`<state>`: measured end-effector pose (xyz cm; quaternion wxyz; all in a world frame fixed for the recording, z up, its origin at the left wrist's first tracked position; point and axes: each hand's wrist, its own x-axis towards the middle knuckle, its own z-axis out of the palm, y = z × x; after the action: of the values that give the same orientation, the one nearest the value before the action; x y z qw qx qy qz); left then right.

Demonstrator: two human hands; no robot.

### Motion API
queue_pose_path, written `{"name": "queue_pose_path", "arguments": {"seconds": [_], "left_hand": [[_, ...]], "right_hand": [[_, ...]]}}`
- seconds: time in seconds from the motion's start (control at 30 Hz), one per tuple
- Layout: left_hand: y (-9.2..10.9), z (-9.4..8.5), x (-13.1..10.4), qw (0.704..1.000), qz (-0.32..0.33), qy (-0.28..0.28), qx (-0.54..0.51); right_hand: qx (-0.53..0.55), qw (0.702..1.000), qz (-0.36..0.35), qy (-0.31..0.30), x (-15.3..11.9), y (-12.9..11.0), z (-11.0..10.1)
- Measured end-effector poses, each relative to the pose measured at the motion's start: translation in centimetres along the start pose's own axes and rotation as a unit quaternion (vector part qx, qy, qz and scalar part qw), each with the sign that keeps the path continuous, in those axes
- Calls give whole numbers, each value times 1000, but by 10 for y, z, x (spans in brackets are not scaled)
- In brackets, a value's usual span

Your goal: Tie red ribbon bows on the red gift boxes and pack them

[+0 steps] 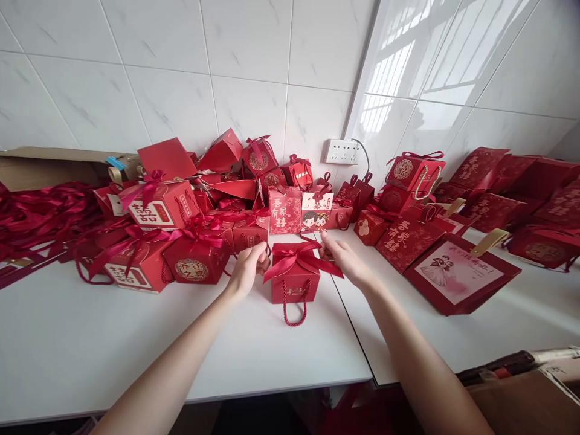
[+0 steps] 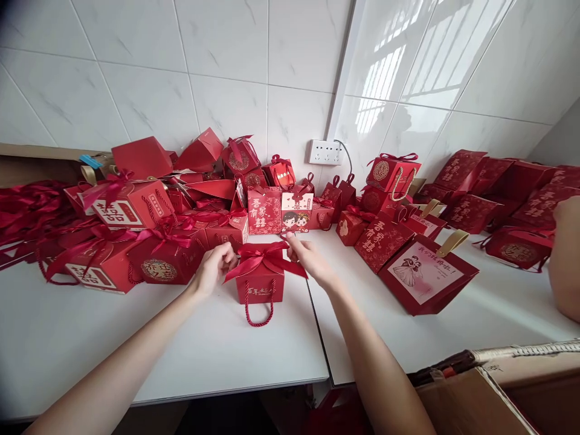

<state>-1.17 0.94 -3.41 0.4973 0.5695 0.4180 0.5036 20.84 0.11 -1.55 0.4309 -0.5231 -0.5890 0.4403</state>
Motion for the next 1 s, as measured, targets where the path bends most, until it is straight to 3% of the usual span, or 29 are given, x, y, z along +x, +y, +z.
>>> {"name": "queue_pose_path", "arguments": {"seconds": [0.13, 0.27, 0.4, 0.57, 0.77, 0.87, 1.0], "left_hand": [[5, 5, 6, 993, 1, 31, 111], [7, 7, 3, 978, 50, 46, 198], [6, 8, -3, 974, 86, 50, 205], [4, 10, -9, 973, 85, 51, 207], [-1, 10, -7, 978, 85, 56, 182], [0, 9, -6, 982, 74, 45, 168], [3, 4, -8, 985, 62, 51, 152]], "right_hand": [[-3, 1000, -2, -16, -4, -4, 22], [21, 999, -17, -24, -4, -2, 26], [35, 999, -26, -27, -4, 0, 22], [81, 994, 4, -66, -3, 1, 18], [157, 986, 48, -42, 5, 9, 20], [148, 985, 53, -78, 3, 7, 16], [84, 977, 41, -193, -5, -1, 2]]}}
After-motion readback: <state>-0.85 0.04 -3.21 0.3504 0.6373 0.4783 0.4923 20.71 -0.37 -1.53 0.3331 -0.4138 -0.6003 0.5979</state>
